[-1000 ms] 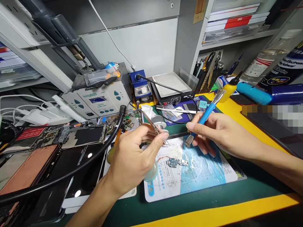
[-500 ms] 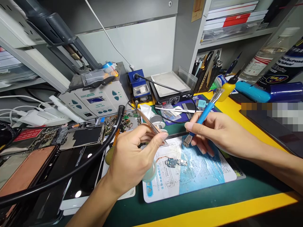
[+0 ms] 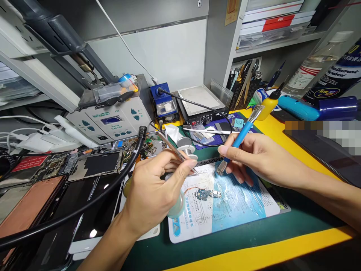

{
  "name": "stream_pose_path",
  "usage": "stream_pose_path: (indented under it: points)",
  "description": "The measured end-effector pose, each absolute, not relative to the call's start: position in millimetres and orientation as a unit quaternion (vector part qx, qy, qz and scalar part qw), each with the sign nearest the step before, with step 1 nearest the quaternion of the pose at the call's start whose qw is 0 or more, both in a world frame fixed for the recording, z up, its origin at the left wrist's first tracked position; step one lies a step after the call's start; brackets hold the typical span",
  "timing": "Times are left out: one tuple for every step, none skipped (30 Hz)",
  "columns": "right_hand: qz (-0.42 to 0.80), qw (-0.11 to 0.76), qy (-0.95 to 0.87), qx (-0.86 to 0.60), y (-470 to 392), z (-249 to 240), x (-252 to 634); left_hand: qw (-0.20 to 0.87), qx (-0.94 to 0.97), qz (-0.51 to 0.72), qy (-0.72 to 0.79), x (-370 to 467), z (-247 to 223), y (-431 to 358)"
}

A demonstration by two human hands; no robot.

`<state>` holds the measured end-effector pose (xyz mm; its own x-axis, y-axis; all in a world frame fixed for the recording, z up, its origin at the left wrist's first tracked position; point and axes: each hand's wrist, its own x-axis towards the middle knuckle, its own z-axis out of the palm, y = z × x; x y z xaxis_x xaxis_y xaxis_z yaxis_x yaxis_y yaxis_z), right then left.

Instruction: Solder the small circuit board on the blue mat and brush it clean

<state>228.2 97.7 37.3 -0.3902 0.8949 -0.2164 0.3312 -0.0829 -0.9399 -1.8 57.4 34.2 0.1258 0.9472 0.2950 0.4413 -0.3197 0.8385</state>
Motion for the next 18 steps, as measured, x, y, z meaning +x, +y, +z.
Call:
stream_pose_path:
  points:
    - [0.549, 0.255, -0.625, -0.493, 97.5, 37.9, 227.9, 0.295, 0.690, 0.427, 0.505, -1.5, 34.5, 57.5]
    - [0.549, 0.255, -0.624, -0.495, 97.4, 38.1, 227.8, 0.296, 0.690, 0.424, 0.507, -1.3, 34.6, 57.3]
    - [0.548, 0.255, -0.624, -0.495, 97.7, 37.7, 227.7, 0.297, 0.689, 0.423, 0.508, -1.2, 34.7, 57.1]
    - [0.548, 0.257, -0.625, -0.493, 98.2, 36.8, 227.9, 0.298, 0.689, 0.424, 0.507, -1.3, 34.8, 56.9]
    - [0.548, 0.260, -0.626, -0.489, 98.9, 35.7, 228.2, 0.299, 0.688, 0.427, 0.505, -1.5, 34.9, 56.6]
    - [0.548, 0.263, -0.627, -0.487, 99.7, 34.5, 228.5, 0.299, 0.687, 0.429, 0.504, -1.8, 35.1, 56.4]
    - [0.549, 0.267, -0.626, -0.485, 100.3, 33.4, 228.9, 0.300, 0.686, 0.430, 0.504, -2.2, 35.4, 56.2]
    - [0.550, 0.271, -0.624, -0.484, 100.8, 32.6, 229.2, 0.302, 0.685, 0.430, 0.505, -2.5, 35.7, 56.1]
    - [0.551, 0.272, -0.624, -0.483, 101.1, 32.1, 229.5, 0.302, 0.683, 0.430, 0.507, -2.8, 36.2, 56.0]
    - [0.551, 0.273, -0.624, -0.482, 101.2, 32.1, 229.6, 0.304, 0.681, 0.429, 0.510, -2.9, 36.7, 55.8]
    - [0.551, 0.272, -0.626, -0.481, 101.1, 32.2, 229.5, 0.307, 0.680, 0.428, 0.511, -2.7, 37.4, 55.7]
    - [0.550, 0.269, -0.628, -0.481, 101.0, 32.5, 229.4, 0.312, 0.676, 0.429, 0.512, -2.1, 38.1, 55.6]
    - [0.549, 0.267, -0.630, -0.480, 100.8, 32.8, 229.1, 0.317, 0.669, 0.435, 0.513, -1.2, 39.0, 55.4]
    - [0.549, 0.266, -0.631, -0.479, 100.8, 32.9, 228.9, 0.323, 0.657, 0.444, 0.516, -0.1, 40.0, 55.3]
    - [0.550, 0.267, -0.630, -0.478, 100.8, 32.8, 228.7, 0.330, 0.643, 0.457, 0.518, 1.1, 41.0, 55.3]
    - [0.553, 0.269, -0.628, -0.477, 100.8, 32.5, 228.6, 0.340, 0.627, 0.471, 0.519, 2.2, 42.1, 55.5]
    - [0.556, 0.273, -0.625, -0.475, 100.9, 32.0, 228.6, 0.352, 0.611, 0.484, 0.519, 3.1, 43.1, 55.7]
    - [0.559, 0.278, -0.621, -0.474, 100.9, 31.5, 228.6, 0.367, 0.596, 0.494, 0.516, 3.7, 44.0, 56.1]
